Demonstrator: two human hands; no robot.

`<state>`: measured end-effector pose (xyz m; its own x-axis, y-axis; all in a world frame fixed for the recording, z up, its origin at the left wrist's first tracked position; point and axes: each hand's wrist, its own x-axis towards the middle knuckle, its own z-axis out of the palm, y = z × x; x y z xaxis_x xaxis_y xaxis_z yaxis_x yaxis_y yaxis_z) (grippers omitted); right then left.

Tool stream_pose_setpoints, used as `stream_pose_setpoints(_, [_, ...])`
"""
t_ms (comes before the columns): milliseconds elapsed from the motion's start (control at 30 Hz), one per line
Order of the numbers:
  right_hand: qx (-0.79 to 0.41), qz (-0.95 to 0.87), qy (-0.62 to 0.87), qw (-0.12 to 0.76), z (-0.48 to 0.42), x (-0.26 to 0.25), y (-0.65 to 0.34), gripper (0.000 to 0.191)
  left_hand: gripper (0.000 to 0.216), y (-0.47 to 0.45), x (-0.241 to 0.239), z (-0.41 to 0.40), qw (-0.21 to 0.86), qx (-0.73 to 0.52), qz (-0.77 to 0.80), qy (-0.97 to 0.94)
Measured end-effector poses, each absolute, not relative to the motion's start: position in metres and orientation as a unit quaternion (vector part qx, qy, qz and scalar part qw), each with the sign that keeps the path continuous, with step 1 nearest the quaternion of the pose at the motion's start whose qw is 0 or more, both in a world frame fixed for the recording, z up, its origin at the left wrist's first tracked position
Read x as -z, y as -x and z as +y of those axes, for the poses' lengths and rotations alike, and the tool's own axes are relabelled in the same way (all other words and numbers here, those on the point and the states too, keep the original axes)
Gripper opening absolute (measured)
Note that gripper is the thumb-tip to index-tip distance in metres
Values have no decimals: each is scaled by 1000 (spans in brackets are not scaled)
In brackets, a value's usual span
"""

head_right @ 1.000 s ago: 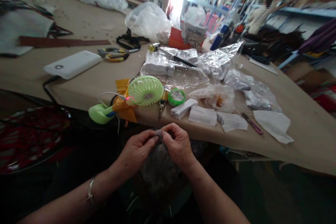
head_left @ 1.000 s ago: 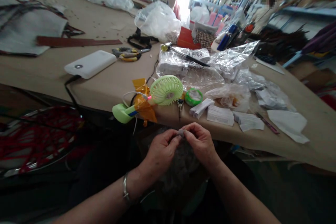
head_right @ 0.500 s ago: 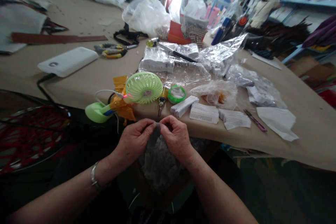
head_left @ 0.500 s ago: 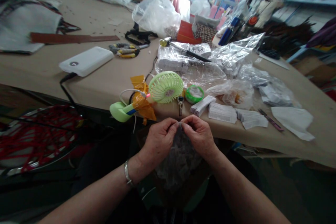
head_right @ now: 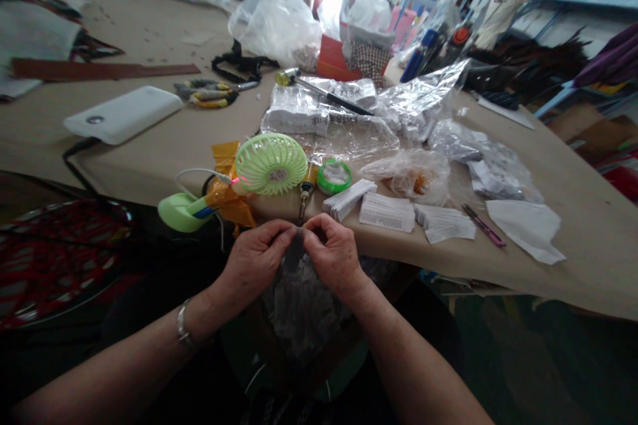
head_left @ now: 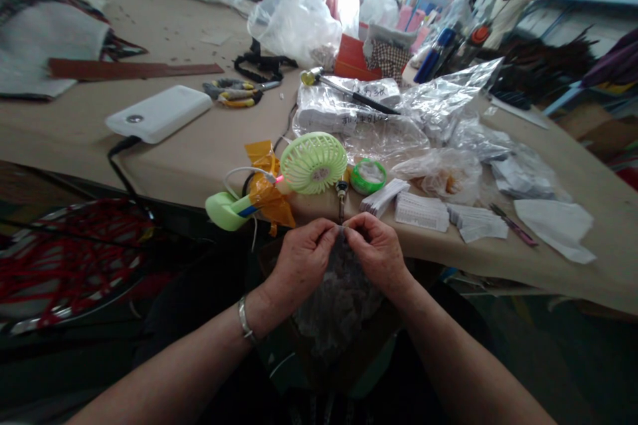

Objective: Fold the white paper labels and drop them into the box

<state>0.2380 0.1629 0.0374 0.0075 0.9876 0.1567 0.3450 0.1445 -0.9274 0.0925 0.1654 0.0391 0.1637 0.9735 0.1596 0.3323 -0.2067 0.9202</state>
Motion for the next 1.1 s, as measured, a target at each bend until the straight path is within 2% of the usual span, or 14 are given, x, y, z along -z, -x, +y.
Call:
stream_pose_setpoints(600, [-339,-606,552,462,164,-33,-236,10,21,-94,-39,171,405,-409,510,-639])
stream_pose_setpoints(767, [-354,-628,534,442,148,-36,-244,12,20,-90,-43,159,429,-398,503,-636])
stream_pose_setpoints(867, [-259,-682,530,432,140,-42,-260,7,22,-86,-36,155,445,-379,510,-631])
stream_pose_setpoints(1000, [-11,-748,525,406,146,-44,-285,7,22,-82,-16,157,430,-366,531,-632])
stream_pose_setpoints(1100, [113,-756,561,319,153,-36,-292,28,24,-82,-6,157,415,-357,538,-642])
